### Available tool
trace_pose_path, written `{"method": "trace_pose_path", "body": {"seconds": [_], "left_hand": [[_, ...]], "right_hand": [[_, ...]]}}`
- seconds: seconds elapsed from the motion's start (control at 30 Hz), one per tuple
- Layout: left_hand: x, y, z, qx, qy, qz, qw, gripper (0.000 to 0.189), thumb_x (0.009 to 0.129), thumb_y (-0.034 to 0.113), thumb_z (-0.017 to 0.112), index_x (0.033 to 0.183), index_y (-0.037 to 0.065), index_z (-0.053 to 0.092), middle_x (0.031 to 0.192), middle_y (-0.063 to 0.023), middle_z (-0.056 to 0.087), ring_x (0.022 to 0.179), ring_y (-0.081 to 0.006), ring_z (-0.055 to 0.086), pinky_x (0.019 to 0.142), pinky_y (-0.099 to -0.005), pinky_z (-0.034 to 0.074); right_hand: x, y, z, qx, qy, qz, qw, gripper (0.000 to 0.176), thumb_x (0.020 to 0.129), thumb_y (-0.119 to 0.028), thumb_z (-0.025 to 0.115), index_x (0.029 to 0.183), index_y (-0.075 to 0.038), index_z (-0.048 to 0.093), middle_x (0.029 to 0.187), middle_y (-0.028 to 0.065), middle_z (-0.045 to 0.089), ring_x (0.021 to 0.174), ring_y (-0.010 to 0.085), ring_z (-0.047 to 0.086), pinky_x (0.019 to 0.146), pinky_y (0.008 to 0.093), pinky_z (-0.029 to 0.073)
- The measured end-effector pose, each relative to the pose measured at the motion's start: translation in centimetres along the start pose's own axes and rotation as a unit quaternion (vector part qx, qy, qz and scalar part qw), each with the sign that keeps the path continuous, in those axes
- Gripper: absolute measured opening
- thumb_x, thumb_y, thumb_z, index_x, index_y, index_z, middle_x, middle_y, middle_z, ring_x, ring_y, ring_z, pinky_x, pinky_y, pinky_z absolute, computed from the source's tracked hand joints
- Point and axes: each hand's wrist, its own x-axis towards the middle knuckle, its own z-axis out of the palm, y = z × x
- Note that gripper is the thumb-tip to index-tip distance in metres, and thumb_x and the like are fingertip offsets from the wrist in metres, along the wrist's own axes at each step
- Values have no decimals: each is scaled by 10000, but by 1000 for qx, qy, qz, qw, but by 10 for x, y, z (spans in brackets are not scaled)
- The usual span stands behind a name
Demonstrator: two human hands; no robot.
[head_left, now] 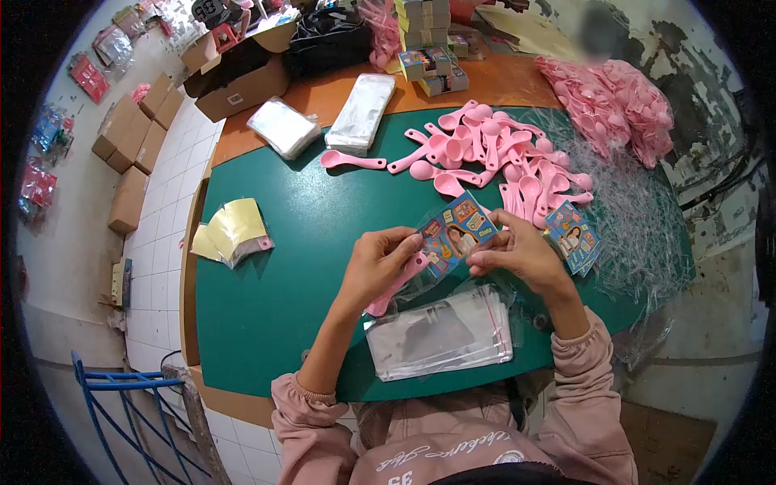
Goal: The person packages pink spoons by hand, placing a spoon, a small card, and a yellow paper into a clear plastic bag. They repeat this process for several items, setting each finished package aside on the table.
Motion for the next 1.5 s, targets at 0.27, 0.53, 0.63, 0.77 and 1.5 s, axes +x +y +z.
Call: {"method": "trace_pose_path", "body": {"seconds": [0.27, 0.53, 0.63, 0.77, 1.5], "left_hand": [[2, -2, -4, -15, 6, -4, 1000, 245, 859, 186, 537, 902, -38, 624, 664, -2, 581, 609, -38, 462, 534, -209, 398], [3, 6, -5, -36, -14, 9, 999, 260, 864, 194, 538, 898, -49, 622, 669, 9, 566, 612, -35, 450, 536, -204, 390], [1, 6, -4, -33, -35, -5, 999, 266, 868, 201, 535, 907, -48, 620, 672, 14, 559, 604, -35, 445, 533, -198, 385], [3, 10, -5, -10, -71, -30, 997, 275, 874, 211, 527, 943, -39, 617, 670, 19, 547, 587, -35, 438, 528, -189, 380], [10, 16, -1, 17, -136, 12, 991, 426, 887, 156, 511, 1282, 65, 382, 916, -89, 631, 786, -78, 544, 642, -215, 453]], "right_hand": [[-11, -20, -43, -139, 23, -67, 988, 97, 753, -59, 644, 765, 0, 568, 775, 75, 614, 661, 137, 614, 612, 233, 495], [-24, -47, -108, -676, 503, -103, 529, 405, 690, -71, 627, 1070, 22, 520, 1240, 237, 404, 1158, 337, 396, 903, 411, 387], [-6, -36, -73, -551, 296, -281, 728, 333, 713, -104, 633, 1017, 17, 572, 1115, 203, 522, 1028, 284, 510, 860, 368, 418], [13, -37, -27, -334, 65, -202, 918, 207, 754, -130, 626, 905, 11, 623, 847, 121, 633, 745, 168, 604, 673, 283, 476], [13, -48, -53, -374, 95, -213, 898, 209, 745, -105, 592, 919, 6, 622, 894, 96, 626, 825, 179, 588, 740, 294, 456]]}}
